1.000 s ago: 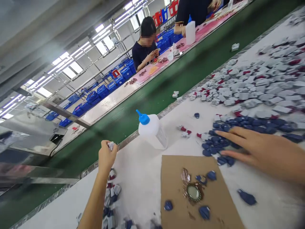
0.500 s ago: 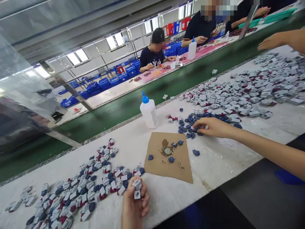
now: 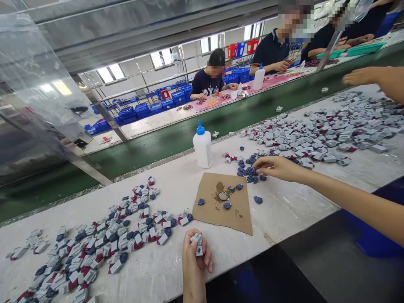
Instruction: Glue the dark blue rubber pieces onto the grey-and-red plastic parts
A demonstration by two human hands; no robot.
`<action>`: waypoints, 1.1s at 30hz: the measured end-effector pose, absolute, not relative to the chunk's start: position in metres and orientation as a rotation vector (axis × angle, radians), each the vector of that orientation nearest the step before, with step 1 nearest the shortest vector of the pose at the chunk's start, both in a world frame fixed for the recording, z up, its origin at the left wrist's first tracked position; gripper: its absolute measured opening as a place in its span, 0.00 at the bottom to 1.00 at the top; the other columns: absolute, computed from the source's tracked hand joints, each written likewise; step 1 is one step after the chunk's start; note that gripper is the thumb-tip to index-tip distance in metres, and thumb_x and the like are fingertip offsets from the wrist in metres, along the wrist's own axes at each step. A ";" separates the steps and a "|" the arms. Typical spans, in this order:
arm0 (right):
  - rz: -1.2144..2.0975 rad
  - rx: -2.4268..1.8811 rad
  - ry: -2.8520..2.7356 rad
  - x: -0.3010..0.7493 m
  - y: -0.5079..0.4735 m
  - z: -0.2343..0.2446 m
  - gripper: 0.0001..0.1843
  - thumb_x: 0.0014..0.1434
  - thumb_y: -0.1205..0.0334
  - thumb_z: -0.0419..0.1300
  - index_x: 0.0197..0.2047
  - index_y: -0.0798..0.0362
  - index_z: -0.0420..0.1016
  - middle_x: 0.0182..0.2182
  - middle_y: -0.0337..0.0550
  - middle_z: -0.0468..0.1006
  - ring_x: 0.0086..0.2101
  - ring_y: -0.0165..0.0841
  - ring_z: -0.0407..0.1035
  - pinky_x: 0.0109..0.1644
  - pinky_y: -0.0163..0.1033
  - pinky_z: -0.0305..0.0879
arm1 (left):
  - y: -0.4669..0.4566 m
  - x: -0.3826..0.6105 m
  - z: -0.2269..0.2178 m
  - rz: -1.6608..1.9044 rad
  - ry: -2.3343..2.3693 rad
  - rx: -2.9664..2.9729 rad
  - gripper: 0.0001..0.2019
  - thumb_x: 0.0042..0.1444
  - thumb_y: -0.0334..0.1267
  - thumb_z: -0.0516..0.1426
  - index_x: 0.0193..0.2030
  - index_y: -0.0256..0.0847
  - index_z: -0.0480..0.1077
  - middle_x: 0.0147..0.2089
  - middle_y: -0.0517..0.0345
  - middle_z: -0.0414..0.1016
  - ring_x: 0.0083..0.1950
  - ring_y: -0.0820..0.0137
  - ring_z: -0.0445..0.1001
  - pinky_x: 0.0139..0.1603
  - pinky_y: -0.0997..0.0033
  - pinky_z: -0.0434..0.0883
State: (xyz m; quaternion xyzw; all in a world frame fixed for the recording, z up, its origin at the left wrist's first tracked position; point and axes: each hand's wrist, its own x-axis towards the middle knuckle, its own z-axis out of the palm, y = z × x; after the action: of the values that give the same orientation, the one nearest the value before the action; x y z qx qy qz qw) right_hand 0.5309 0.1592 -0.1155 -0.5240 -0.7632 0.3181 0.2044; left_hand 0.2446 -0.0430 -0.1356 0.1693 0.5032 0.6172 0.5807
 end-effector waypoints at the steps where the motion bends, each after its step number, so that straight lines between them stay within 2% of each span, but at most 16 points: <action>1: 0.901 -1.443 -2.120 0.528 0.155 -0.113 0.20 0.56 0.47 0.52 0.41 0.54 0.71 0.35 0.49 0.78 0.35 0.38 0.74 0.35 0.40 0.71 | -0.044 0.245 -0.136 1.439 1.178 0.399 0.12 0.49 0.45 0.57 0.34 0.41 0.62 0.22 0.69 0.57 0.17 0.81 0.54 0.14 0.82 0.55; 4: 0.926 -1.393 -2.158 0.511 0.138 -0.103 0.22 0.60 0.46 0.47 0.44 0.55 0.70 0.36 0.50 0.78 0.35 0.37 0.74 0.32 0.39 0.71 | -0.045 0.246 -0.135 1.441 1.182 0.410 0.11 0.51 0.46 0.56 0.35 0.41 0.63 0.22 0.68 0.57 0.18 0.80 0.55 0.16 0.81 0.56; 7: 0.872 -1.328 -2.284 0.486 0.118 -0.094 0.21 0.61 0.47 0.48 0.46 0.54 0.70 0.35 0.48 0.77 0.31 0.35 0.72 0.29 0.38 0.67 | -0.044 0.247 -0.134 1.453 1.220 0.429 0.12 0.52 0.46 0.57 0.38 0.41 0.65 0.25 0.65 0.61 0.21 0.78 0.59 0.17 0.80 0.58; 10: 0.736 -1.219 -2.465 0.456 0.105 -0.092 0.18 0.61 0.53 0.48 0.47 0.54 0.69 0.33 0.46 0.76 0.29 0.34 0.69 0.31 0.39 0.62 | -0.044 0.246 -0.133 1.484 1.253 0.412 0.17 0.50 0.45 0.61 0.44 0.41 0.66 0.31 0.61 0.66 0.26 0.77 0.63 0.19 0.82 0.60; 13: 0.641 -1.132 -2.599 0.431 0.106 -0.101 0.11 0.60 0.58 0.49 0.39 0.53 0.69 0.32 0.46 0.74 0.31 0.35 0.67 0.32 0.38 0.58 | -0.045 0.244 -0.132 1.486 1.205 0.371 0.19 0.49 0.47 0.63 0.46 0.41 0.68 0.33 0.61 0.66 0.25 0.81 0.60 0.17 0.86 0.54; 16: 0.592 -1.081 -2.678 0.419 0.118 -0.112 0.07 0.59 0.61 0.50 0.32 0.52 0.67 0.29 0.45 0.73 0.30 0.34 0.65 0.30 0.36 0.55 | -0.048 0.242 -0.131 1.446 1.106 0.275 0.19 0.53 0.50 0.59 0.46 0.39 0.71 0.32 0.61 0.65 0.23 0.82 0.58 0.16 0.86 0.52; 18: 0.584 -1.055 -2.704 0.416 0.124 -0.116 0.07 0.59 0.62 0.50 0.31 0.52 0.67 0.28 0.44 0.73 0.28 0.33 0.65 0.29 0.35 0.53 | -0.050 0.242 -0.129 1.446 1.055 0.227 0.18 0.54 0.48 0.58 0.46 0.39 0.72 0.33 0.60 0.67 0.25 0.81 0.62 0.17 0.85 0.57; 21: 0.595 -1.031 -2.681 0.417 0.120 -0.110 0.09 0.61 0.60 0.49 0.34 0.52 0.68 0.31 0.45 0.74 0.29 0.33 0.66 0.29 0.35 0.56 | -0.050 0.245 -0.125 1.511 1.092 0.163 0.16 0.49 0.42 0.64 0.45 0.40 0.73 0.37 0.56 0.74 0.34 0.74 0.73 0.24 0.82 0.68; 24: 0.784 -0.987 -2.485 0.415 0.097 -0.092 0.13 0.63 0.54 0.49 0.37 0.52 0.70 0.33 0.45 0.76 0.31 0.33 0.69 0.30 0.35 0.60 | -0.047 0.252 -0.119 1.620 1.116 0.060 0.17 0.40 0.40 0.69 0.39 0.40 0.76 0.39 0.55 0.79 0.40 0.69 0.78 0.30 0.81 0.73; 28: 1.163 -0.898 -2.211 0.405 0.055 -0.063 0.12 0.62 0.52 0.54 0.36 0.52 0.72 0.29 0.40 0.75 0.29 0.29 0.69 0.28 0.32 0.61 | -0.047 0.263 -0.110 1.638 1.098 0.061 0.17 0.33 0.39 0.72 0.32 0.39 0.78 0.31 0.56 0.81 0.32 0.73 0.78 0.25 0.86 0.70; 33: 1.330 -0.868 -2.134 0.396 0.033 -0.048 0.11 0.61 0.54 0.56 0.35 0.52 0.72 0.28 0.38 0.74 0.28 0.27 0.69 0.29 0.30 0.63 | -0.051 0.269 -0.103 1.665 1.130 0.102 0.17 0.31 0.38 0.72 0.32 0.40 0.79 0.29 0.57 0.81 0.29 0.76 0.77 0.23 0.87 0.70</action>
State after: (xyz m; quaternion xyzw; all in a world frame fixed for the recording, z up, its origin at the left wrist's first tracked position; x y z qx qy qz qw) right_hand 0.3956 0.0332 -0.0481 -0.3167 -0.7792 0.4856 0.2384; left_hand 0.2691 -0.0514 -0.1031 0.0427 0.4741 0.6985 0.5343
